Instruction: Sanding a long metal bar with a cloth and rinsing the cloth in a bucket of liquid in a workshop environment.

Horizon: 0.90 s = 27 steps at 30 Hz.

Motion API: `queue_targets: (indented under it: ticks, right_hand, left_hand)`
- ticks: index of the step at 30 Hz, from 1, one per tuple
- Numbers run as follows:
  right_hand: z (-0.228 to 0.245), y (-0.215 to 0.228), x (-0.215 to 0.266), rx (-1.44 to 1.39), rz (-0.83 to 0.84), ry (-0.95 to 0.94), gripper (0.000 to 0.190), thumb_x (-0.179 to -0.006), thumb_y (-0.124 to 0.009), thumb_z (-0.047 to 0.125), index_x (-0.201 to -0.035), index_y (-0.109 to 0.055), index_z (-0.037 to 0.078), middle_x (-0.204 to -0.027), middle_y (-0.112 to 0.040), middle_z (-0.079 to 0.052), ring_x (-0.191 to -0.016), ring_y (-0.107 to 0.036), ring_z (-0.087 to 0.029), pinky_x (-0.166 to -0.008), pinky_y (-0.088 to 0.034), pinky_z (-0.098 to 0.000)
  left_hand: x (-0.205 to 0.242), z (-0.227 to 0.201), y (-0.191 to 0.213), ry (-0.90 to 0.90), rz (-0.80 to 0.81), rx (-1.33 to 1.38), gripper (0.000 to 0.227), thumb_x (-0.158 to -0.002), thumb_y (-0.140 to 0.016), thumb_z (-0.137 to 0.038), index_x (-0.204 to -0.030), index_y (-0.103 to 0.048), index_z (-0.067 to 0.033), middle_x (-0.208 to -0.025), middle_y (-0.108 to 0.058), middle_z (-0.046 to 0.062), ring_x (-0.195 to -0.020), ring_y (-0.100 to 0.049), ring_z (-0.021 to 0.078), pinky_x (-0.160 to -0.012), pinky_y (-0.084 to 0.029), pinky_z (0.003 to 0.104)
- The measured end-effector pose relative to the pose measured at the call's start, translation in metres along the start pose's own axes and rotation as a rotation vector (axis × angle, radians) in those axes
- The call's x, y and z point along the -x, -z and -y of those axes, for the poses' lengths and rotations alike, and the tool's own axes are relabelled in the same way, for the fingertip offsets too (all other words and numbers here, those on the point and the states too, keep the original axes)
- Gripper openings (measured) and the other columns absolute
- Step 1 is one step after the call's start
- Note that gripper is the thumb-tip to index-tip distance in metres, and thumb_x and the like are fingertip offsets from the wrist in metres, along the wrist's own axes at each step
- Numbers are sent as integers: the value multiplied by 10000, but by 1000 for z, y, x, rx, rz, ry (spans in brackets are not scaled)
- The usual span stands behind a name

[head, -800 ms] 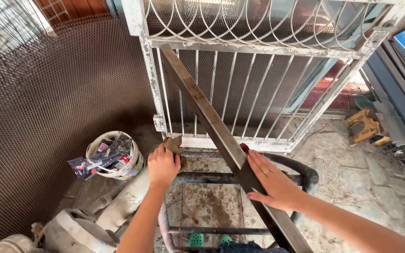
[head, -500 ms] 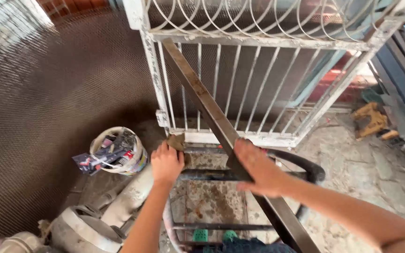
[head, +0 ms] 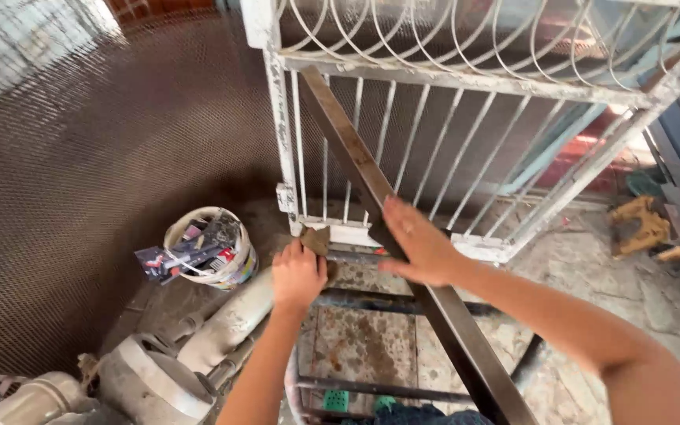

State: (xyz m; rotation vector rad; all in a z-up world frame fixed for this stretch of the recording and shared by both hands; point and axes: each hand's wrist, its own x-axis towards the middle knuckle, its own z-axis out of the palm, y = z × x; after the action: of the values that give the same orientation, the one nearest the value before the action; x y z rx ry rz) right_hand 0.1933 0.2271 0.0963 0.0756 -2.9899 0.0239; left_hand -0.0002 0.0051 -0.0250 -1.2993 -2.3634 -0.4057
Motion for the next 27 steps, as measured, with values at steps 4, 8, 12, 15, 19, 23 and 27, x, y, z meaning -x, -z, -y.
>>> queue_targets:
  ticks: [4, 8, 12, 15, 19, 23, 27]
  right_hand:
    - [-4, 0, -21, -49, 124, 30, 1052, -958, -361, 771, -1592, -149, -41, -1666, -135, -275, -1535, -147, -412, -1263, -98, -503]
    - [-13, -5, -37, -55, 21, -56, 1027, -977, -433, 719, -1592, -169, -60, -1657, -159, -291, -1537, -181, -400, -1269, -130, -468]
    - [-31, 3, -59, -82, -68, -58, 924, -1017, -490, 589, -1577, -209, -89, -1610, -232, -354, -1492, -254, -472, -1241, -188, -537]
    - [-26, 0, -70, -92, -92, -56, 951, -1005, -501, 609, -1575, -208, -95, -1614, -215, -360, -1496, -235, -476, -1247, -177, -539]
    - [-25, 3, -91, -43, 63, -68, 933, -996, -463, 623, -1571, -235, -74, -1647, -191, -310, -1540, -197, -404, -1271, -135, -467]
    - [-33, -9, -112, -23, 53, -153, 1039, -977, -371, 762, -1578, -213, -70, -1659, -158, -295, -1547, -179, -393, -1283, -114, -450]
    - [-36, 15, -135, -113, 43, -240, 983, -1001, -422, 692, -1569, -245, -90, -1633, -217, -325, -1529, -217, -435, -1281, -128, -487]
  left_hand:
    - [3, 1, -5, -4, -1, -2, 282, -869, -693, -361, -905, -736, -84, -1032, -722, 133, -926, -743, 237, -750, -593, 388]
    - [-1, -5, 14, -5, 20, 31, 274, -902, -675, -330, -942, -734, -65, -1008, -713, 137, -894, -736, 234, -767, -593, 394]
    - [-3, -7, 19, -15, 20, 37, 257, -904, -674, -312, -959, -726, -66, -992, -706, 131, -871, -733, 226, -739, -590, 393]
    - [-5, -9, 26, 0, -4, 26, 262, -826, -721, -345, -921, -710, -101, -929, -683, 99, -821, -727, 231, -703, -599, 412]
    - [1, -7, 8, -16, 48, 39, 278, -912, -660, -336, -965, -725, -71, -1019, -704, 141, -908, -736, 237, -783, -596, 400]
    - [-5, -10, 32, -14, 40, 35, 293, -907, -664, -337, -987, -722, -60, -1014, -705, 137, -897, -736, 235, -779, -598, 401]
    - [-3, -6, 16, -23, 27, 35, 279, -880, -690, -341, -941, -718, -70, -988, -699, 134, -873, -729, 238, -766, -593, 405]
